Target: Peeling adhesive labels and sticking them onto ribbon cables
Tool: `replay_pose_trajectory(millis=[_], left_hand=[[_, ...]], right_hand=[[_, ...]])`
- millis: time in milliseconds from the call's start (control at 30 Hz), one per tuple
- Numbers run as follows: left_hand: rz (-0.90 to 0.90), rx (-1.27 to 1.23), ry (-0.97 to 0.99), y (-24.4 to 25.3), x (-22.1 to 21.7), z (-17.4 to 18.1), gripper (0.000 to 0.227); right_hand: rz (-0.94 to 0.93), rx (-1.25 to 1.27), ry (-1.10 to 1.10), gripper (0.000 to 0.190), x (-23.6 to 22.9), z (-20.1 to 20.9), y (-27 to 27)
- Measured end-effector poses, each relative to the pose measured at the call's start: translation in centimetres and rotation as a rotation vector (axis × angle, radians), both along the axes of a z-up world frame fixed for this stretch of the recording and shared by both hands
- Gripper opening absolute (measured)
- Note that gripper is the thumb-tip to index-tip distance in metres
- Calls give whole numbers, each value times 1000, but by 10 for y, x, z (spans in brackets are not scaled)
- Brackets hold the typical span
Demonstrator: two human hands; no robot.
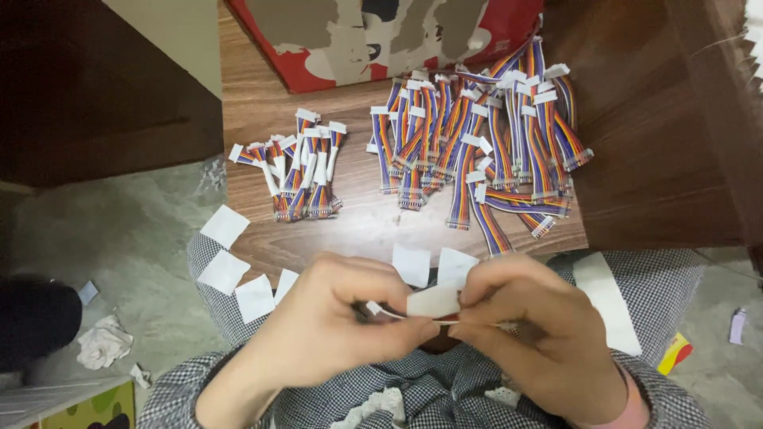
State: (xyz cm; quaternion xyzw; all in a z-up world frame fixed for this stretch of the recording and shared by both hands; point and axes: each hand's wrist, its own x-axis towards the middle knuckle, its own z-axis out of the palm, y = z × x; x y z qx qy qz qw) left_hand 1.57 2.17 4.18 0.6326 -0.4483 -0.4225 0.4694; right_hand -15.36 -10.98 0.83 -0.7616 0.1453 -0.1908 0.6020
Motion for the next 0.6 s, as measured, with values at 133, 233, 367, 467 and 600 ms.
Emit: replay_pose_trajectory(millis=[133, 233, 367, 467, 600], left_hand=[[-28, -180, -278, -3, -8, 13, 6], [-71, -312, -405, -3, -11, 14, 4], [-105, -256, -384, -2, -10, 15, 10], [-99, -258, -509, -1, -11, 17, 13], [-25, -248, -604, -2, -12, 18, 7]], right_hand=[[83, 360, -30, 23, 0, -8, -15], [216, 603, 174, 45, -1, -2, -24], [140, 512, 138, 23, -5, -5, -21], [118, 527, 142, 21, -5, -6, -18], [239, -75, 79, 13, 4, 16, -17]])
